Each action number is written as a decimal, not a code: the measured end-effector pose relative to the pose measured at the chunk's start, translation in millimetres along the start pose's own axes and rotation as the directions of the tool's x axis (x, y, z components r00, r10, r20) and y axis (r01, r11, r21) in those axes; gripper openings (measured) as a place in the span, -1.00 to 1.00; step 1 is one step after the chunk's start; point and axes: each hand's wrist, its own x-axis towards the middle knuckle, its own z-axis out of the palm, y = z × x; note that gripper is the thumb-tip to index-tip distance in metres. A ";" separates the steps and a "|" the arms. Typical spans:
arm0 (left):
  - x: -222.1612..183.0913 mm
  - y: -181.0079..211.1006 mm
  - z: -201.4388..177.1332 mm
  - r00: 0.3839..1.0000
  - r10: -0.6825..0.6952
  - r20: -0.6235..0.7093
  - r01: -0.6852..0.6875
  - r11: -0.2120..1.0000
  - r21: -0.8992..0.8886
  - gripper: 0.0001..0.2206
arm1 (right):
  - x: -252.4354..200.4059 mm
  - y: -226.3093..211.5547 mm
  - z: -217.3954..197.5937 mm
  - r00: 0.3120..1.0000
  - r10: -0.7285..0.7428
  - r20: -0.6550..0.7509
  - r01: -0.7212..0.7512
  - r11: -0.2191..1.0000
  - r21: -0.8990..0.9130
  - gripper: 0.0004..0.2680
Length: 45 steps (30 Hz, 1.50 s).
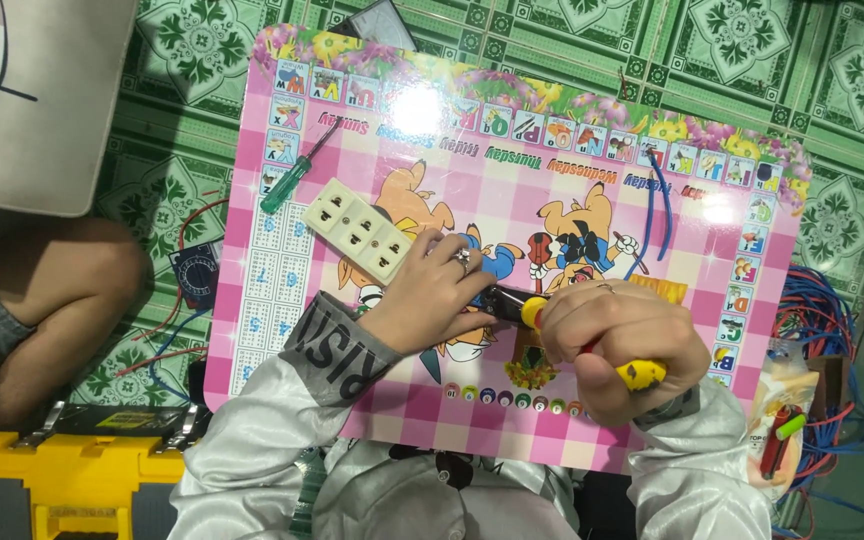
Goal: Assembling and repairing a power strip using a screwdriver and manual manipulation of internal components.
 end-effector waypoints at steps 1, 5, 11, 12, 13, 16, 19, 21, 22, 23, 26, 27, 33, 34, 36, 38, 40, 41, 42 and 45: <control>0.4 0.3 0.4 1.000 -0.001 0.000 0.001 1.000 0.001 -0.57 | -3.4 1.3 -2.0 1.000 0.000 0.001 0.000 1.000 0.001 -0.68; 1.4 0.3 -6.0 0.999 0.032 -0.003 -0.032 0.996 0.083 -0.52 | -6.3 -1.8 15.1 0.998 0.003 -0.067 0.001 0.998 0.057 -0.79; -0.5 0.8 -10.0 0.999 0.030 0.032 -0.035 0.986 0.164 -0.54 | -15.1 3.7 15.4 0.998 -0.003 -0.065 0.002 1.000 -0.012 -0.85; 0.8 0.3 -8.6 0.998 0.047 0.029 -0.051 0.985 0.167 -0.57 | -19.1 9.0 8.6 0.998 -0.058 -0.010 0.057 0.994 -0.098 -0.83; 0.6 0.5 -9.3 0.999 0.042 0.025 -0.046 0.984 0.173 -0.57 | -11.2 -3.7 0.1 0.998 -0.062 -0.005 0.061 0.994 -0.092 -0.83; 1.5 1.0 -10.7 0.999 0.040 0.010 -0.041 0.985 0.170 -0.61 | 3.4 -36.1 -20.6 0.902 0.189 0.389 0.037 0.862 -0.505 -0.82; 0.1 1.2 -10.7 0.999 0.035 0.032 -0.040 0.984 0.171 -0.58 | -1.8 -50.4 -28.3 0.922 0.230 0.313 0.066 0.701 -0.710 -0.76; -0.1 0.8 -10.0 0.998 0.035 0.049 -0.043 0.983 0.176 -0.54 | -4.7 -53.6 -31.9 0.957 0.151 0.246 0.137 0.513 -0.848 -0.66; -0.1 0.7 -9.3 0.998 0.031 0.046 -0.038 0.983 0.178 -0.54 | -14.1 -51.3 -36.3 0.956 0.149 0.251 0.142 0.515 -0.845 -0.66; 0.0 0.8 -8.6 0.999 0.031 0.039 -0.038 0.982 0.186 -0.53 | -23.5 -49.0 -40.9 0.961 0.188 0.202 0.116 0.389 -0.914 -0.62; -1.0 0.1 -6.8 0.999 0.026 0.043 -0.035 0.980 0.197 -0.53 | -29.8 -49.9 -39.9 0.954 0.271 0.130 0.055 0.267 -0.962 -0.55; -0.2 -0.3 -5.3 0.998 0.026 0.055 -0.036 0.980 0.197 -0.52 | -28.6 -51.5 -38.1 0.940 0.324 0.110 0.018 0.273 -0.962 -0.49; 0.4 1.3 -9.6 0.999 0.038 0.025 -0.041 0.989 0.144 -0.57 | -4.6 -59.7 -47.4 0.860 0.423 0.285 -0.039 0.612 -0.790 -0.59; 0.2 1.1 -8.9 0.998 0.056 0.032 -0.059 0.989 0.132 -0.57 | -5.2 -58.7 -47.1 0.862 0.430 0.266 -0.051 0.598 -0.800 -0.59; -0.6 -0.1 -7.5 0.998 0.045 0.033 -0.049 0.988 0.145 -0.50 | -6.1 -55.5 -47.0 0.923 0.284 0.260 0.078 0.522 -0.849 -0.74; 1.1 -0.3 -5.8 0.998 0.052 0.035 -0.056 0.988 0.143 -0.48 | -2.0 -58.6 -39.2 0.933 0.277 0.231 0.090 0.441 -0.893 -0.70; 0.9 0.0 -6.1 0.999 0.039 0.030 -0.044 0.987 0.157 -0.46 | 5.8 -62.9 -33.9 0.940 0.260 0.223 0.114 0.375 -0.920 -0.61; 1.1 0.4 -6.8 0.999 0.039 0.036 -0.044 0.987 0.155 -0.47 | 11.2 -66.4 -32.8 0.901 0.359 0.242 0.034 0.499 -0.866 -0.65; 0.6 1.0 -7.3 0.998 0.036 0.043 -0.042 0.987 0.153 -0.47 | 16.6 -69.5 -31.8 0.849 0.449 0.278 -0.059 0.604 -0.795 -0.66; 0.1 0.1 -6.2 0.997 0.020 0.071 -0.031 0.988 0.151 -0.48 | 8.3 -57.8 -53.7 0.800 0.461 0.384 -0.068 0.706 -0.705 -0.55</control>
